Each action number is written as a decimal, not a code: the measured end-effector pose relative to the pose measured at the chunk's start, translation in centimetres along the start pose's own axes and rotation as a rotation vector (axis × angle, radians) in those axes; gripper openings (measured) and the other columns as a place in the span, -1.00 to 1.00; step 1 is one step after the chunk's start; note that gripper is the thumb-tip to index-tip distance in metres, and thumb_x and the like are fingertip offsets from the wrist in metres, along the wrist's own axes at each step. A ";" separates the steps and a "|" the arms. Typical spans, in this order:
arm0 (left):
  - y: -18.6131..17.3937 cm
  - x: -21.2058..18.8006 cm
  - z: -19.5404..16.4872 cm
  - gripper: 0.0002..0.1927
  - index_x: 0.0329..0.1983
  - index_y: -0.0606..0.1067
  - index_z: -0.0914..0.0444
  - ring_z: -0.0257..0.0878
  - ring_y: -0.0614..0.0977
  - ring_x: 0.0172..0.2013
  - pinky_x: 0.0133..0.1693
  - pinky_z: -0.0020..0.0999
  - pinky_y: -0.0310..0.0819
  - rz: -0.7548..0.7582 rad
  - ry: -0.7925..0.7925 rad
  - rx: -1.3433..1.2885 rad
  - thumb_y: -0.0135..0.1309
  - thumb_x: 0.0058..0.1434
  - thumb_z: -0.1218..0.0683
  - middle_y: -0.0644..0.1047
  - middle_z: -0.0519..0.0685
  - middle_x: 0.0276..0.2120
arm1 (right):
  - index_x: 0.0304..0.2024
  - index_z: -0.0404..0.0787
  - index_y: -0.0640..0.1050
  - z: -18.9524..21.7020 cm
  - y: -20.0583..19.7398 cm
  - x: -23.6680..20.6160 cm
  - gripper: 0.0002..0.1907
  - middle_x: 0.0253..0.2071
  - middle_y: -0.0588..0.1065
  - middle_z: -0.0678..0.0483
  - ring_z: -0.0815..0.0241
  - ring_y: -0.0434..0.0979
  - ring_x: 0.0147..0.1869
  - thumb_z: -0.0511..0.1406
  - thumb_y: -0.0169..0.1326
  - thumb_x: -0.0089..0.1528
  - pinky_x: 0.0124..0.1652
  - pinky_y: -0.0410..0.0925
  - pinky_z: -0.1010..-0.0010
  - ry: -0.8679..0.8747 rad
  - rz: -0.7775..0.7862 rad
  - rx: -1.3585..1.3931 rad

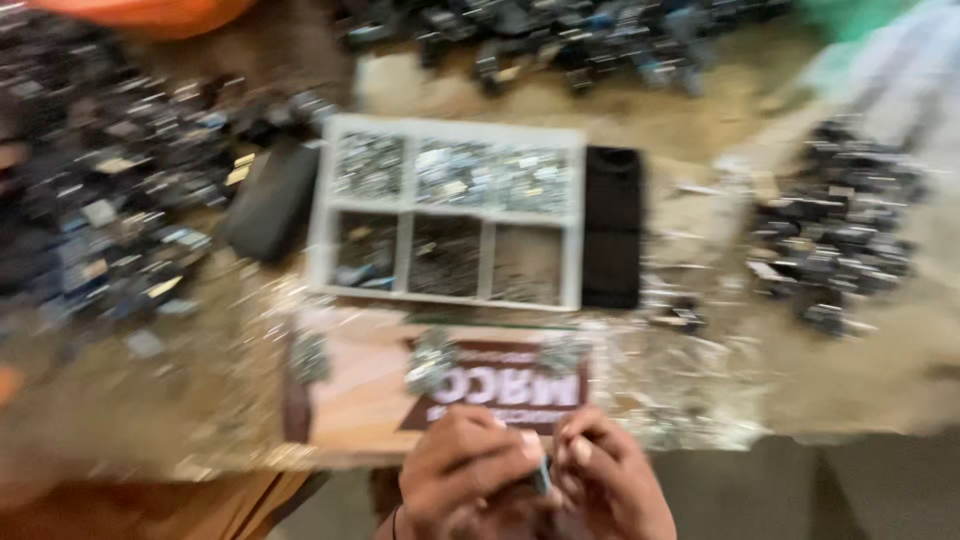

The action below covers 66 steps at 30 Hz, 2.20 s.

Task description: The person sits at a workbench covered with piles of small metal components and repeatedly picks a cylindrical metal part and a small metal insert from a compartment tray, fits the insert onto the part by hand, and sets the assembled piece aside. The person works through the parts one at a time throughout the episode.

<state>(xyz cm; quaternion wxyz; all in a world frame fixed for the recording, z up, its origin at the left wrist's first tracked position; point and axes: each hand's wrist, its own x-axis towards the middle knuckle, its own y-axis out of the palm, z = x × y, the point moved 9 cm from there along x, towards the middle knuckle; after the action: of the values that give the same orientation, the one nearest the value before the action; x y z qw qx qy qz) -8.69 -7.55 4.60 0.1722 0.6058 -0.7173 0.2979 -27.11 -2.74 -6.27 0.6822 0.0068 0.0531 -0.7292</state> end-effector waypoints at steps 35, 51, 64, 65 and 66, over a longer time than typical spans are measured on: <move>-10.8 -3.6 2.8 -0.52 -0.01 0.59 0.27 -0.14 0.71 -0.15 -0.13 -0.37 0.64 -0.138 -0.307 0.141 0.49 -0.02 0.21 0.62 0.05 -0.09 | 0.03 -0.21 0.55 7.3 8.9 2.2 -0.32 0.03 0.46 -0.05 -0.03 0.49 0.01 0.00 0.39 -0.02 -0.07 0.41 0.18 -0.544 0.049 -0.966; -8.4 -2.8 2.3 -0.53 -0.01 0.60 0.25 -0.11 0.66 -0.18 -0.16 -0.29 0.59 -0.044 -0.262 0.086 0.49 0.00 0.15 0.63 0.01 -0.13 | -0.07 -0.18 0.63 7.2 7.8 -0.2 -0.60 -0.09 0.56 0.03 0.05 0.56 -0.11 -0.31 0.31 0.01 -0.13 0.42 0.19 -0.831 0.235 -0.869; -4.2 -1.8 2.1 -0.55 -0.05 0.62 0.29 -0.14 0.69 -0.26 -0.21 -0.32 0.62 0.036 -0.194 -0.069 0.44 -0.05 0.18 0.62 0.05 -0.19 | -0.17 -0.23 0.63 11.1 5.0 -1.9 -0.70 -0.20 0.65 -0.03 0.02 0.71 -0.11 -0.37 0.28 0.03 -0.08 0.53 0.27 -0.702 -0.095 -0.713; -4.2 -1.7 1.9 -0.55 -0.05 0.61 0.28 -0.13 0.68 -0.25 -0.21 -0.32 0.61 0.039 -0.172 -0.064 0.44 -0.04 0.16 0.62 0.05 -0.19 | -0.16 -0.24 0.63 11.4 4.8 -1.6 -0.71 -0.20 0.64 -0.02 0.03 0.71 -0.11 -0.39 0.28 0.05 -0.07 0.54 0.30 -0.694 -0.114 -0.647; -4.2 -1.6 1.9 -0.54 -0.04 0.60 0.28 -0.12 0.67 -0.24 -0.20 -0.31 0.60 0.042 -0.151 -0.056 0.45 -0.03 0.15 0.61 0.04 -0.18 | -0.15 -0.24 0.64 11.6 4.6 -1.3 -0.72 -0.19 0.63 -0.02 0.05 0.71 -0.10 -0.41 0.29 0.07 -0.06 0.55 0.33 -0.686 -0.132 -0.578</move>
<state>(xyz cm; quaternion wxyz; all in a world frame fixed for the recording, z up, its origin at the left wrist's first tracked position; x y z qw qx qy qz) -4.05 -7.86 3.13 0.1280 0.6066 -0.7487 0.2347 -21.67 -2.75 5.07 0.5865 -0.4291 0.0257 -0.6864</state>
